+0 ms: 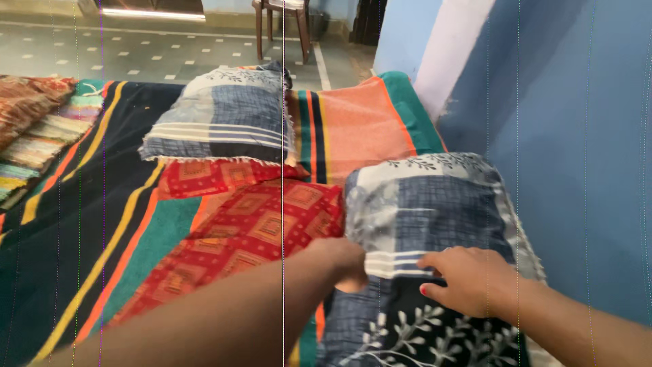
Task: The person straightens a patterned bedsheet and a striped blanket on a bed, then arranges two pillows at the head of the bed. The person smooths the bedding and aligns the pillows without changing the sheets.
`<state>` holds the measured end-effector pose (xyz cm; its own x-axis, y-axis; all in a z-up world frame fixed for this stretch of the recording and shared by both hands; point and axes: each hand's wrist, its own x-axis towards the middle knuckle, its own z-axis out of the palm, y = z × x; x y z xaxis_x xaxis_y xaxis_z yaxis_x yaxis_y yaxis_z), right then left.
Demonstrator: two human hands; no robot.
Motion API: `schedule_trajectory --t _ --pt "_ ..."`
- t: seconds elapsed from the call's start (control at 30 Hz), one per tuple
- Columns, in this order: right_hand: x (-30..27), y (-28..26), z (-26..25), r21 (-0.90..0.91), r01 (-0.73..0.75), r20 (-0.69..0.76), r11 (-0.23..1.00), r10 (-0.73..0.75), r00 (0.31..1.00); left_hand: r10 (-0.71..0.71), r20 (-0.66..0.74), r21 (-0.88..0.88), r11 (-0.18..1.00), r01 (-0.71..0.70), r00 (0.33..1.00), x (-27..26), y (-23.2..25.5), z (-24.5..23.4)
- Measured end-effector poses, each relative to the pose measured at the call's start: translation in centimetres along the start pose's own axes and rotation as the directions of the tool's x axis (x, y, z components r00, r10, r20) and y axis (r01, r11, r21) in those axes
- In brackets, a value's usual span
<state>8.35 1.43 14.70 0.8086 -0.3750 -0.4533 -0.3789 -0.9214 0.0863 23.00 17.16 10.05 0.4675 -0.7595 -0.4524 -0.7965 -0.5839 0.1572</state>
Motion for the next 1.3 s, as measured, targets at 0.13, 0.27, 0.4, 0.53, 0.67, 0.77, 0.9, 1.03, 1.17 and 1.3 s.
schedule_trajectory --t 0.13,0.27,0.4,0.53,0.67,0.77,0.9,1.03,1.17,1.3 --pt "3.2 -6.5 -1.7 -0.015 0.121 -0.097 0.992 -0.122 0.988 -0.022 -0.021 0.053 0.998 0.023 1.000 -1.1 -9.5 -1.1" --pt "5.7 -13.8 -4.2 0.075 0.270 -0.272 0.960 -0.240 0.932 -0.109 -0.020 0.125 0.986 0.111 0.994 -3.9 -18.4 -2.9" --pt "7.6 -17.8 -8.5 0.093 0.187 -0.179 0.978 -0.168 0.969 -0.192 0.040 0.179 0.967 0.182 0.981 -6.1 -24.3 -5.7" --pt "8.3 -18.4 -10.1 0.019 0.212 -0.165 0.977 -0.206 0.965 -0.247 0.036 0.138 0.961 0.240 0.968 -5.7 -26.7 -4.3" --pt "11.2 -17.8 -10.4 -0.073 0.225 -0.100 0.972 -0.232 0.968 -0.276 0.052 0.179 0.948 0.263 0.960 -4.0 -28.6 -5.3" --pt "13.1 -14.3 -10.2 -0.127 0.269 -0.070 0.955 -0.279 0.958 -0.235 0.035 0.179 0.958 0.225 0.971 -1.0 -25.6 -6.7" --pt "14.5 -13.4 -12.8 -0.171 0.246 -0.036 0.954 -0.255 0.966 -0.165 -0.041 0.112 0.979 0.168 0.986 -0.6 -22.5 -8.5" --pt "15.3 -13.9 -14.0 -0.091 0.364 -0.145 0.927 -0.374 0.916 -0.106 -0.068 0.123 0.986 0.114 0.992 1.0 -22.0 -9.2" --pt "17.7 -14.9 -13.2 -0.099 0.431 -0.159 0.897 -0.441 0.883 -0.132 -0.097 0.133 0.980 0.145 0.986 2.5 -24.7 -9.0" --pt "19.0 -17.1 -12.7 -0.152 0.397 -0.111 0.905 -0.414 0.903 -0.148 -0.071 0.130 0.979 0.156 0.986 1.2 -27.9 -9.0"
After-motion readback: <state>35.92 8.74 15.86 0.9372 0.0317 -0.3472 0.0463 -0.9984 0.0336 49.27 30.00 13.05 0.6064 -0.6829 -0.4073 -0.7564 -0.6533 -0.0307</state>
